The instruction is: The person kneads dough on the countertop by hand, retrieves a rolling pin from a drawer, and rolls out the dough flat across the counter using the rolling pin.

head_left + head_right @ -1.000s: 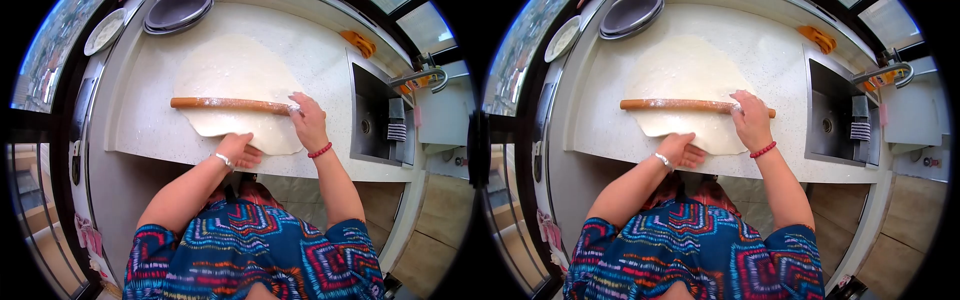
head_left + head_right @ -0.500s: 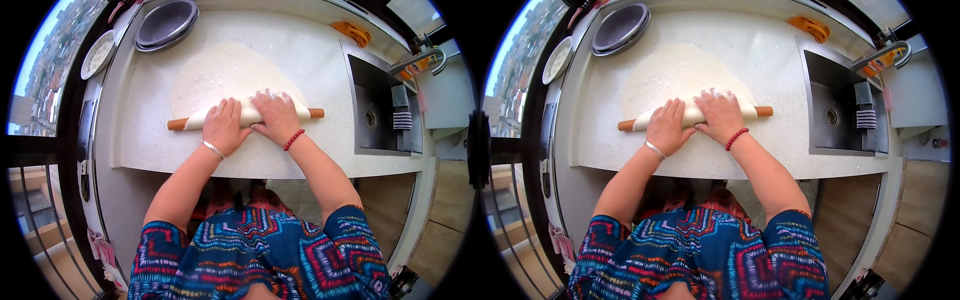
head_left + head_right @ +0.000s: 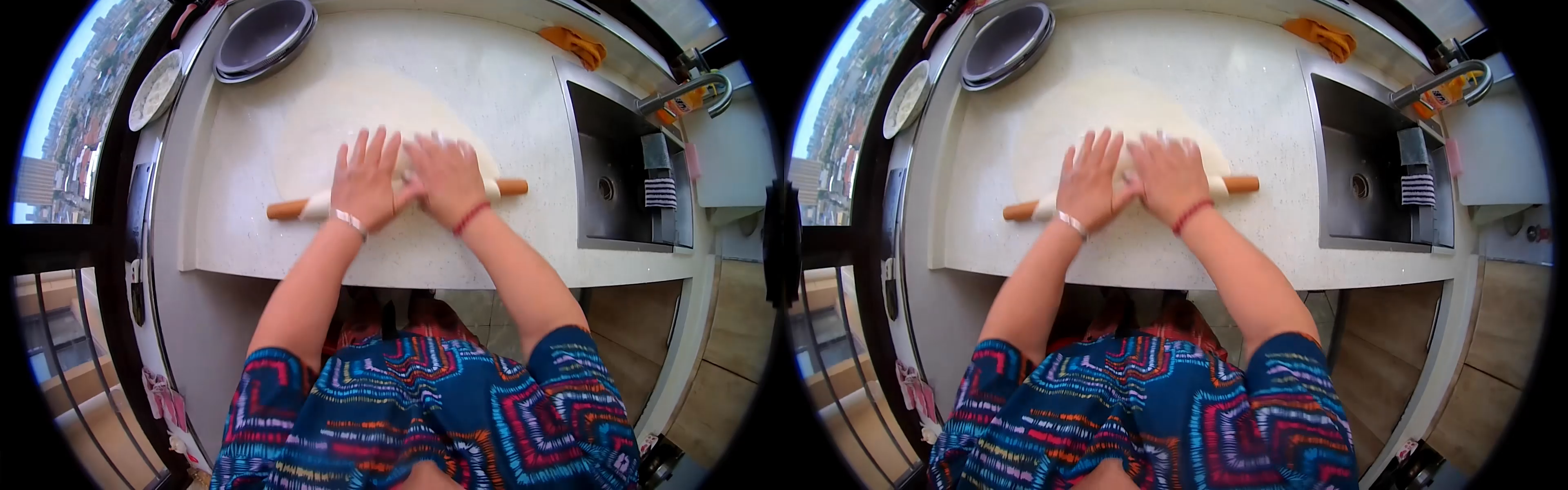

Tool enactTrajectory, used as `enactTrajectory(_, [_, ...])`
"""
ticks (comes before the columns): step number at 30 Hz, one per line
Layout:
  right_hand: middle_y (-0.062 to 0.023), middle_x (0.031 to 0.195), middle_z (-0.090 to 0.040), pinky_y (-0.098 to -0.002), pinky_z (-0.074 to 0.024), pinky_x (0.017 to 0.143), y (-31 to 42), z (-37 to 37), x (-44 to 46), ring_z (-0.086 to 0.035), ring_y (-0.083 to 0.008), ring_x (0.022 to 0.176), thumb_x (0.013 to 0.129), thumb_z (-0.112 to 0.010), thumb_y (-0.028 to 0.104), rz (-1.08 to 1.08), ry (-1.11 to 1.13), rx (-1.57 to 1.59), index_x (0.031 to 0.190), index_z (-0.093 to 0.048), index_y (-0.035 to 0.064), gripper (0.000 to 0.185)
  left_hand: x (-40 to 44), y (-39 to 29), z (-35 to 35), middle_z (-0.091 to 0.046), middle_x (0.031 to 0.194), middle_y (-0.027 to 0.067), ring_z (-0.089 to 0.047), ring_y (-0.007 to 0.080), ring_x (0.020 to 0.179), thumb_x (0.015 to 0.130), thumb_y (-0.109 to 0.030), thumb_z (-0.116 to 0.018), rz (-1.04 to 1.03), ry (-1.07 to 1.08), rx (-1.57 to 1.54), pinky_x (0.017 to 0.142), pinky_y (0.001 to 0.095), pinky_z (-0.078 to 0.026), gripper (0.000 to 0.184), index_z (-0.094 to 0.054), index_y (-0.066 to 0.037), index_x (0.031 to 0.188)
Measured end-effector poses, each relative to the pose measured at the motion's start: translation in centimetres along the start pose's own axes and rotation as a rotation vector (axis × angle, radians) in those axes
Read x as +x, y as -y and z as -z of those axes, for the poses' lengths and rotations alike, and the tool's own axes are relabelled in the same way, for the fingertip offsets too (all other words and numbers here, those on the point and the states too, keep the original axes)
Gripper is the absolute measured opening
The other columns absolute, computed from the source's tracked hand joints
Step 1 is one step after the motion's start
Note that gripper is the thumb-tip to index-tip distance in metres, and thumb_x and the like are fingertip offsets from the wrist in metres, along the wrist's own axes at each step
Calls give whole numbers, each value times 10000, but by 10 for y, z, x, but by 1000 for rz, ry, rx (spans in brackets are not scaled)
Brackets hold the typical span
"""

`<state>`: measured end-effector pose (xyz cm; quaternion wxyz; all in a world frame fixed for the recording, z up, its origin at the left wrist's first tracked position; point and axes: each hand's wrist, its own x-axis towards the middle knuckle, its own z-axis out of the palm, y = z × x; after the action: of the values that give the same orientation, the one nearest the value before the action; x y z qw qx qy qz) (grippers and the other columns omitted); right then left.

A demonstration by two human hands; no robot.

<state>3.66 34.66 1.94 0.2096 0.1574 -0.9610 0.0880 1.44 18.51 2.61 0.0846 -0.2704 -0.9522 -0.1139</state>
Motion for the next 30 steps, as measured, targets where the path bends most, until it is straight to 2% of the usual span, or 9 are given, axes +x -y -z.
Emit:
enactTrajectory(2, [-80,1096,-591,-429,-432,810,6,17,23,-575,-263,962,847,-545,336,-100,479,22,1161,-557,135,373,-2,-4,1,-378,1437,184,-309,337,1360,805,-651,-496,-23,124,-49,1104,494,-216,860,-397,-12,1373])
enactTrajectory(4, [-65,997,-583,-414,-446,747,18,25,-21,-584,-259,894,815,-577,313,-42,471,113,1135,-556,122,373,-25,-11,1,-389,1428,188,-324,341,1352,762,-701,-498,-110,266,-71,1108,482,-224,939,-391,8,1369])
enactTrajectory(7, [-99,1332,-482,-455,-365,985,37,43,-93,-495,-253,1168,752,-659,268,84,276,147,1293,-488,105,590,-92,-42,24,-414,1395,212,-335,360,1342,687,-718,-568,-165,223,-145,1103,492,-234,1029,-388,51,1347])
enactTrajectory(10, [-93,1347,-478,-466,-328,1033,30,37,-89,-448,-254,1248,779,-638,285,100,298,170,1325,-456,94,607,-79,-40,22,-405,1403,205,-330,348,1347,666,-709,-605,-140,246,-131,1106,493,-229,1048,-378,49,1354])
enactTrajectory(14, [-62,1301,-523,-497,-345,989,3,14,-13,-495,-253,1189,843,-547,355,7,113,-38,1253,-518,112,478,-12,-20,0,-395,1412,218,-367,331,1329,720,-679,-563,-56,92,-45,1090,513,-236,974,-370,19,1370])
enactTrajectory(17, [-80,1191,-575,-433,-410,837,18,42,-38,-560,-261,1018,788,-600,374,10,523,102,1169,-549,98,473,-51,-35,5,-399,1411,213,-355,340,1334,701,-666,-592,-93,223,-77,1088,511,-245,959,-401,8,1355])
enactTrajectory(22, [-86,1287,-516,-469,-335,1018,30,43,-112,-474,-252,1212,708,-697,214,165,199,194,1276,-486,94,618,-113,-62,23,-384,1415,211,-308,355,1355,659,-660,-643,-123,222,-106,1110,516,-199,1034,-370,46,1364])
enactTrajectory(26, [-42,1360,-478,-533,-278,1038,2,24,-48,-451,-245,1243,824,-586,402,125,294,89,1317,-459,139,573,-46,-38,7,-405,1404,195,-306,335,1355,693,-643,-633,-58,184,-63,1100,519,-211,950,-414,13,1344])
enactTrajectory(30, [-56,1380,-459,-529,-285,1040,-3,26,-44,-428,-249,1270,785,-654,388,22,183,64,1353,-424,159,654,-35,-20,15,-427,1395,155,-330,342,1343,709,-626,-637,2,60,41,1094,547,-198,875,-437,-74,1358])
